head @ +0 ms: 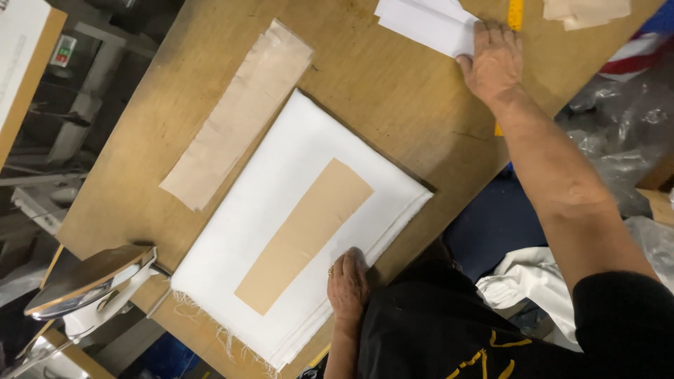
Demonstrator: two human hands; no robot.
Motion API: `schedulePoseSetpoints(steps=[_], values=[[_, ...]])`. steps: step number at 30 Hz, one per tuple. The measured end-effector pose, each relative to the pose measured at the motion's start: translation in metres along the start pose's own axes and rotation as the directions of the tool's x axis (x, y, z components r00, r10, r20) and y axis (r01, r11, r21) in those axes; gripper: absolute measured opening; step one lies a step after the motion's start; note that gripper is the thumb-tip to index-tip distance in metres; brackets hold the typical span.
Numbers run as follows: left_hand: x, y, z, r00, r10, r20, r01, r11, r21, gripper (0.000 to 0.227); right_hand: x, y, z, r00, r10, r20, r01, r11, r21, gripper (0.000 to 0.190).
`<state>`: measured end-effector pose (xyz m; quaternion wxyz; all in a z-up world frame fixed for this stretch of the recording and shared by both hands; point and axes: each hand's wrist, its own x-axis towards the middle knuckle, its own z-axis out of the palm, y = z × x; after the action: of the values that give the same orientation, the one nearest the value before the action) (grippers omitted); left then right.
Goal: The person irons a large white piece of fabric on a wooden table using a steam iron. They then place a beige fabric strip on the white fabric and iron it down. Finally, they place a white paper strip on top of the beige strip and iron it again.
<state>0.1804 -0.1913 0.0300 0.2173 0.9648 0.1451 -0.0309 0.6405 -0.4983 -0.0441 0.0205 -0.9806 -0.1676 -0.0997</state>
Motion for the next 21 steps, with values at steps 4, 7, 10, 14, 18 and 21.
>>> schedulePoseSetpoints(steps=[4, 7, 10, 14, 18, 21], values=[[0.001, -0.003, 0.001, 0.999, -0.014, 0.031, 0.014, 0.999, -0.030, 0.036, 0.013, 0.004, 0.018, 0.998, 0.038, 0.052, -0.039, 0.999, 0.004, 0.076], [0.004, -0.003, -0.002, 0.999, 0.039, -0.031, -0.040, 0.998, -0.038, 0.030, 0.023, -0.001, -0.006, 0.967, 0.053, 0.249, -0.058, 0.998, 0.010, 0.076], [-0.001, -0.009, 0.000, 1.000, 0.004, 0.023, -0.003, 0.999, -0.039, 0.038, 0.016, 0.012, 0.027, 0.999, 0.019, 0.044, -0.016, 0.998, -0.066, 0.061], [0.001, -0.010, -0.002, 1.000, 0.019, 0.003, -0.019, 0.999, -0.033, 0.037, 0.019, 0.006, 0.019, 0.997, 0.036, 0.067, -0.034, 0.999, -0.030, 0.059], [0.005, -0.008, -0.008, 0.999, 0.039, -0.022, -0.040, 0.999, -0.029, 0.033, 0.021, 0.006, 0.011, 0.976, 0.124, 0.181, -0.142, 0.986, 0.088, 0.056], [0.005, -0.009, -0.010, 0.998, 0.063, -0.026, -0.064, 0.997, -0.039, 0.034, 0.015, 0.008, 0.017, 0.991, 0.108, 0.076, -0.103, 0.992, -0.068, 0.062]])
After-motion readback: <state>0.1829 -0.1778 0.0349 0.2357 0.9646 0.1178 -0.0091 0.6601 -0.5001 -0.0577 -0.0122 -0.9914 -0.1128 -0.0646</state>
